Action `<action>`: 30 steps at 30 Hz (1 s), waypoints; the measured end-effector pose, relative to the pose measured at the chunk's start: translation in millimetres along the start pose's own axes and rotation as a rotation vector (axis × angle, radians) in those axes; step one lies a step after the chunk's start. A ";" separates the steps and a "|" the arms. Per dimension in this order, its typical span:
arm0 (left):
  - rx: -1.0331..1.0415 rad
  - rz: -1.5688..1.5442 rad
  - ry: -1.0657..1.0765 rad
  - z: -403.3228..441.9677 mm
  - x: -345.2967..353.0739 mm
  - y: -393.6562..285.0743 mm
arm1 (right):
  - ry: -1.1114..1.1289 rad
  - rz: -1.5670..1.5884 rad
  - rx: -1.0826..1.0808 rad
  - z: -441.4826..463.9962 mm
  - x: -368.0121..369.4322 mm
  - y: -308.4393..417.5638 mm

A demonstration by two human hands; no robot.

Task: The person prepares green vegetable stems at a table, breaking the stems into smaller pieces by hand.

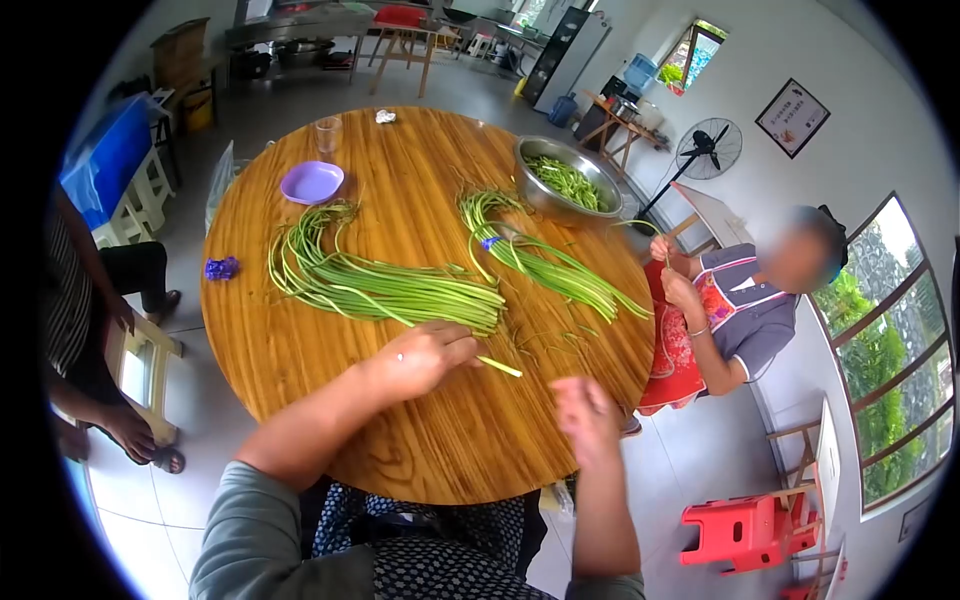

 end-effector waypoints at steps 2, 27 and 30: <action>-0.007 0.022 -0.011 -1.9 -2.4 -0.8 | 0.116 0.023 0.029 21.0 43.2 0.2; -0.287 -0.901 -0.009 -6.3 7.5 19.6 | 0.103 -0.351 -0.454 61.7 101.2 -9.6; -0.273 -0.930 0.006 -8.3 3.7 17.9 | 0.085 0.206 -0.169 65.2 103.3 -24.8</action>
Point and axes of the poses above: each hand's wrist, its own z-axis towards the middle knuckle, its own x-axis out of the palm, y = z × x, the point moved 4 cm from there along z, towards the middle knuckle, and after that the axes turned 7 degrees about y, right-handed, at the moved point
